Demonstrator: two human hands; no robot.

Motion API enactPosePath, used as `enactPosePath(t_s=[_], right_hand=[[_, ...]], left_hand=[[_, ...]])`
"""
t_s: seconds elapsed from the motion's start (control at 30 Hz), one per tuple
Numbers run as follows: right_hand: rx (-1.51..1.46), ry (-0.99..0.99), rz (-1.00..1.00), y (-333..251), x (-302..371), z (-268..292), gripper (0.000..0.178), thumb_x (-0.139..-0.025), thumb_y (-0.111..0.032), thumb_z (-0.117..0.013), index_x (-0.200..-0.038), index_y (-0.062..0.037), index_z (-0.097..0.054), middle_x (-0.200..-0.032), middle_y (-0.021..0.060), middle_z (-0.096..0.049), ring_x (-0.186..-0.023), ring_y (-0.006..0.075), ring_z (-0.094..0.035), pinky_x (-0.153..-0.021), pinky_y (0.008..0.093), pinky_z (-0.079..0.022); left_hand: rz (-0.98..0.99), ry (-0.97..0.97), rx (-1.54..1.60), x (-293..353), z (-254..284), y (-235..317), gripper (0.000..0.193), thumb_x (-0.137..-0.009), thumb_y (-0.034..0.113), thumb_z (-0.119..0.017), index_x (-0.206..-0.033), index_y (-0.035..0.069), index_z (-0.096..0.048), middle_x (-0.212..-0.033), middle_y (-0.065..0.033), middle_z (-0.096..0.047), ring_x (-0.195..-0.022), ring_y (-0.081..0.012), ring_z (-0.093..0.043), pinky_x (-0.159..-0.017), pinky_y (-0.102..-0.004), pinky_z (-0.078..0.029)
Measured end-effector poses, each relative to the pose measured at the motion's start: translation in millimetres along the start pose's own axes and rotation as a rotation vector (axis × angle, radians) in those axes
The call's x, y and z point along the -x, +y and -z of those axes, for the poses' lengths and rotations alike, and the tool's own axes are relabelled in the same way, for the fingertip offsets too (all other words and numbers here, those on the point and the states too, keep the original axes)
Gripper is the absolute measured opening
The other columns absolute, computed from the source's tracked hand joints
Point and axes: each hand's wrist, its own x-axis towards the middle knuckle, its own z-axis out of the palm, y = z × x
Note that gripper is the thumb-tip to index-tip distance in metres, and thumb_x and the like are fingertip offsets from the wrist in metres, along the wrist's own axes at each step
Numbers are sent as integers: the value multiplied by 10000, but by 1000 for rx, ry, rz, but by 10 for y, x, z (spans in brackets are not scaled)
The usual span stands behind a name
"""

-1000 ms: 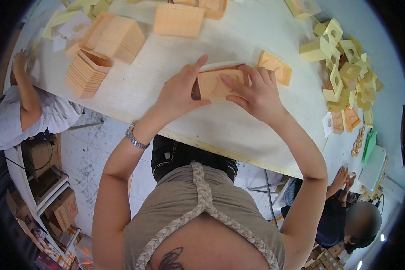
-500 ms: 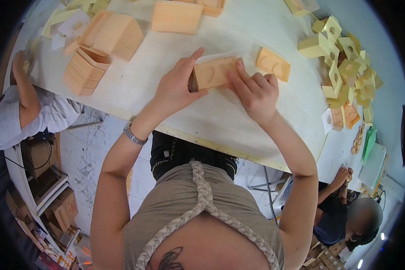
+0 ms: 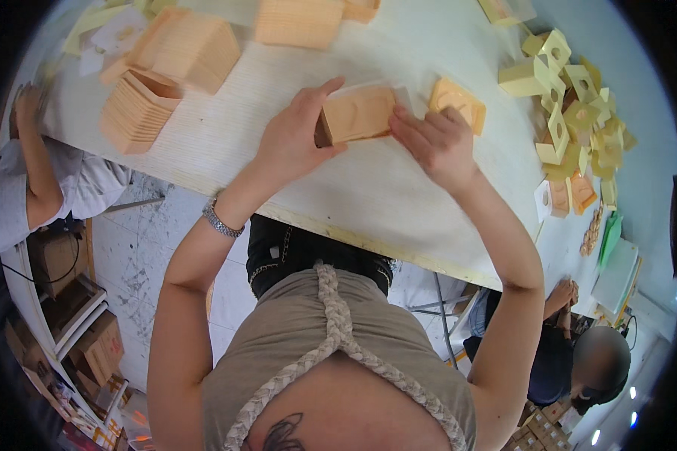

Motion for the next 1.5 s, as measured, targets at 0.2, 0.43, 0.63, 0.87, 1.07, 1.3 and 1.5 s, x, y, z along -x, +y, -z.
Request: enactPosePath(t_s=[0.2, 0.43, 0.63, 0.87, 1.07, 1.3, 1.5], right_hand=[[76, -199, -143, -292, -166, 218, 249, -755, -180, -705, -957, -36, -699, -1120, 59, -695, -792, 150, -551, -629, 311, -399], [150, -182, -292, -524, -69, 39, 271, -769, -172, -685, -973, 5, -701, -1115, 70, -681, -894, 202, -523, -690, 325, -385], [-211, 11, -282, -539, -102, -5, 200, -676, -127, -660, -855, -52, -707, -1009, 29, -714, -841, 209, -545, -759, 328, -498], [-136, -126, 41, -172, -228, 4, 143, -668, -131, -685, -794, -68, -664, -799, 15, -624, -884, 219, -572, -744, 324, -496], [-338, -146, -160, -282, -90, 59, 160, -705, -127, -743, -831, -56, -674, -892, 32, -620, -890, 231, -573, -732, 322, -465], [-457, -89, -214, -516, -174, 31, 164, -746, -140, -716, -871, -37, -688, -862, 44, -564, -860, 222, -578, -700, 333, -497], [-390, -110, -239, -674, -180, -141, 117, -752, -120, -672, -846, -51, -660, -849, 57, -536, -854, 230, -606, -675, 344, -533]], left_hand=[[32, -16, 19, 26, -8, 26, 981, -672, 139, -849, -1499, 156, -322, -1209, -132, -555, -1055, -315, -616, -864, -387, -534], [-43, 37, -39, 45, -72, 19, 1025, -653, 163, -857, -1505, 121, -289, -1177, -150, -562, -1025, -337, -603, -832, -389, -528], [-39, 26, -49, 55, -69, 18, 1018, -654, 163, -869, -1494, 69, -302, -1247, -169, -553, -1062, -329, -616, -844, -379, -535], [60, -18, 22, 25, -33, 32, 996, -658, 154, -861, -1490, 111, -315, -1157, -150, -570, -992, -328, -613, -781, -390, -529], [-77, 22, -49, 21, -58, 49, 985, -652, 140, -859, -1483, 106, -333, -1149, -139, -583, -988, -329, -615, -787, -384, -528], [-54, 11, -38, 26, -79, 22, 1027, -653, 145, -845, -1509, 82, -282, -1141, -144, -587, -991, -332, -616, -783, -389, -527], [-107, 38, -109, 31, -94, 0, 1052, -657, 127, -828, -1527, 65, -241, -1140, -154, -589, -995, -337, -617, -781, -391, -530]])
